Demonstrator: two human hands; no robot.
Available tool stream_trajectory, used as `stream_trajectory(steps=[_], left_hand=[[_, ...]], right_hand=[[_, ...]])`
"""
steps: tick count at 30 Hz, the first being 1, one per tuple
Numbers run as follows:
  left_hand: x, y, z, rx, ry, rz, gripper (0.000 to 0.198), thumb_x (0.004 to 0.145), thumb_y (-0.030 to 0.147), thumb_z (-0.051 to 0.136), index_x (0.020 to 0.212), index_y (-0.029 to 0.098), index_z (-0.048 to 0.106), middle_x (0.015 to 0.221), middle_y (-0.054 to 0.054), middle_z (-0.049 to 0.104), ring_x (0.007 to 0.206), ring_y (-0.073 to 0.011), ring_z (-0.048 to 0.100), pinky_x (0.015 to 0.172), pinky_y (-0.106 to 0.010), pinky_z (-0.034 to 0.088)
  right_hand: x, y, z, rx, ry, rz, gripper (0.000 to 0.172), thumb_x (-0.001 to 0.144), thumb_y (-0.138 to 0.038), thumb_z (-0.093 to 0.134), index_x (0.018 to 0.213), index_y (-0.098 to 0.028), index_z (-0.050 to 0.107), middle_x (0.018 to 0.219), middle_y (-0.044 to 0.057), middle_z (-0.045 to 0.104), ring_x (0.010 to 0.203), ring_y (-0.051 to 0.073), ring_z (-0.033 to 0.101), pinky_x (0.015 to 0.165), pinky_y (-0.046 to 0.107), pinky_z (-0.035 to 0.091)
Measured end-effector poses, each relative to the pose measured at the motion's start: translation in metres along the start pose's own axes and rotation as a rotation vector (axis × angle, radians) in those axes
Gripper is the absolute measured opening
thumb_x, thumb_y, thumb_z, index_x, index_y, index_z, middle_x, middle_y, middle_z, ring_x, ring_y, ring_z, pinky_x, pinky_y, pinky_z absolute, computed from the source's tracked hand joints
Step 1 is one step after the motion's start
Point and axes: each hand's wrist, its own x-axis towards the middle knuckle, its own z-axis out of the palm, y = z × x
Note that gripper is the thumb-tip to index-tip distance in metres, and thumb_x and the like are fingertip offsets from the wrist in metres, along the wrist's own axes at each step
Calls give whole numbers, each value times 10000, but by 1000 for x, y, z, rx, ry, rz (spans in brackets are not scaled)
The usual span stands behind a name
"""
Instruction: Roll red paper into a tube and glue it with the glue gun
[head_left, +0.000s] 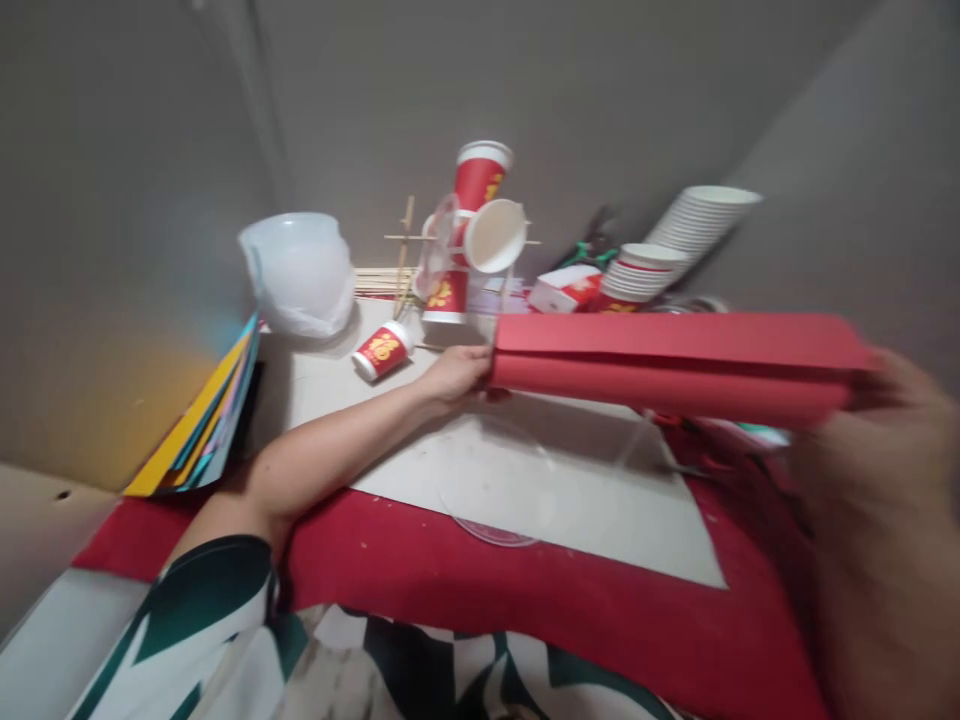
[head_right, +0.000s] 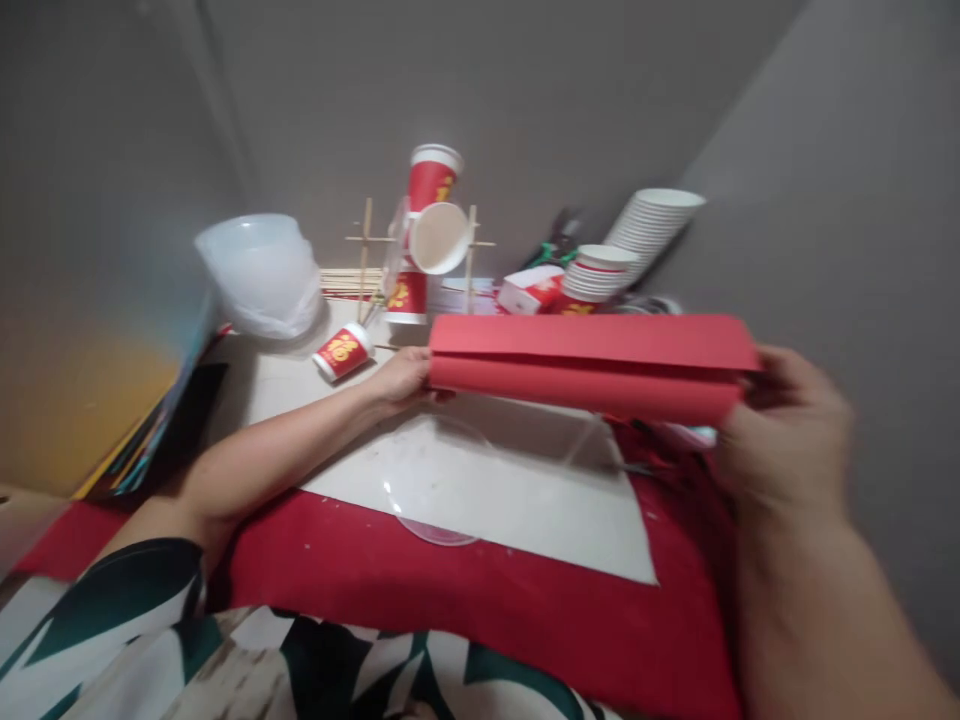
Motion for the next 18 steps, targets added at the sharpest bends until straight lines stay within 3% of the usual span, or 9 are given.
stream_trajectory(steps=[1,3,8,11,14,18], left_hand=[[2,0,-1,-4,-11,4,193,841,39,539,732,125,673,510,-22,616,450,-103,565,502,-213,433],[7,1,-4,-8,-24,0,142,834,85,567,759,130,679,561,-28,647,456,-100,566,501,-210,446],[12,2,-6,18,-57,-43,101,803,145,599,781,115,694,643,-75,698,461,-97,573,470,-201,456],[11,4,-6,34,-66,-65,86,789,154,613,803,126,693,651,-67,703,462,-91,582,457,-183,460],[10,5,-6,49,-74,-76,83,782,167,623,808,132,693,643,-58,699,458,-88,585,448,-172,463],[8,5,-5,57,-86,-71,103,750,171,648,815,117,708,627,-63,691,460,-105,588,448,-191,469]], right_hand=[[3,-3,-6,2,24,2,357,538,-244,956,814,-213,733,833,38,720,749,155,653,773,354,534],[6,-8,-12,103,11,-33,401,443,-251,963,741,-205,699,758,34,720,705,158,658,726,340,535],[4,-12,-11,144,-126,-189,273,615,-153,850,840,-209,706,788,21,745,718,133,689,696,268,544],[0,-9,-15,138,-236,-243,431,697,-109,803,1097,-246,719,891,21,773,813,134,716,709,249,551],[-1,-6,-19,54,-296,-330,606,765,-123,759,1329,-309,637,974,9,777,806,127,709,676,249,564],[1,-13,-24,-122,-328,-678,631,803,-111,733,1360,-387,625,1169,23,734,940,171,709,732,300,591]])
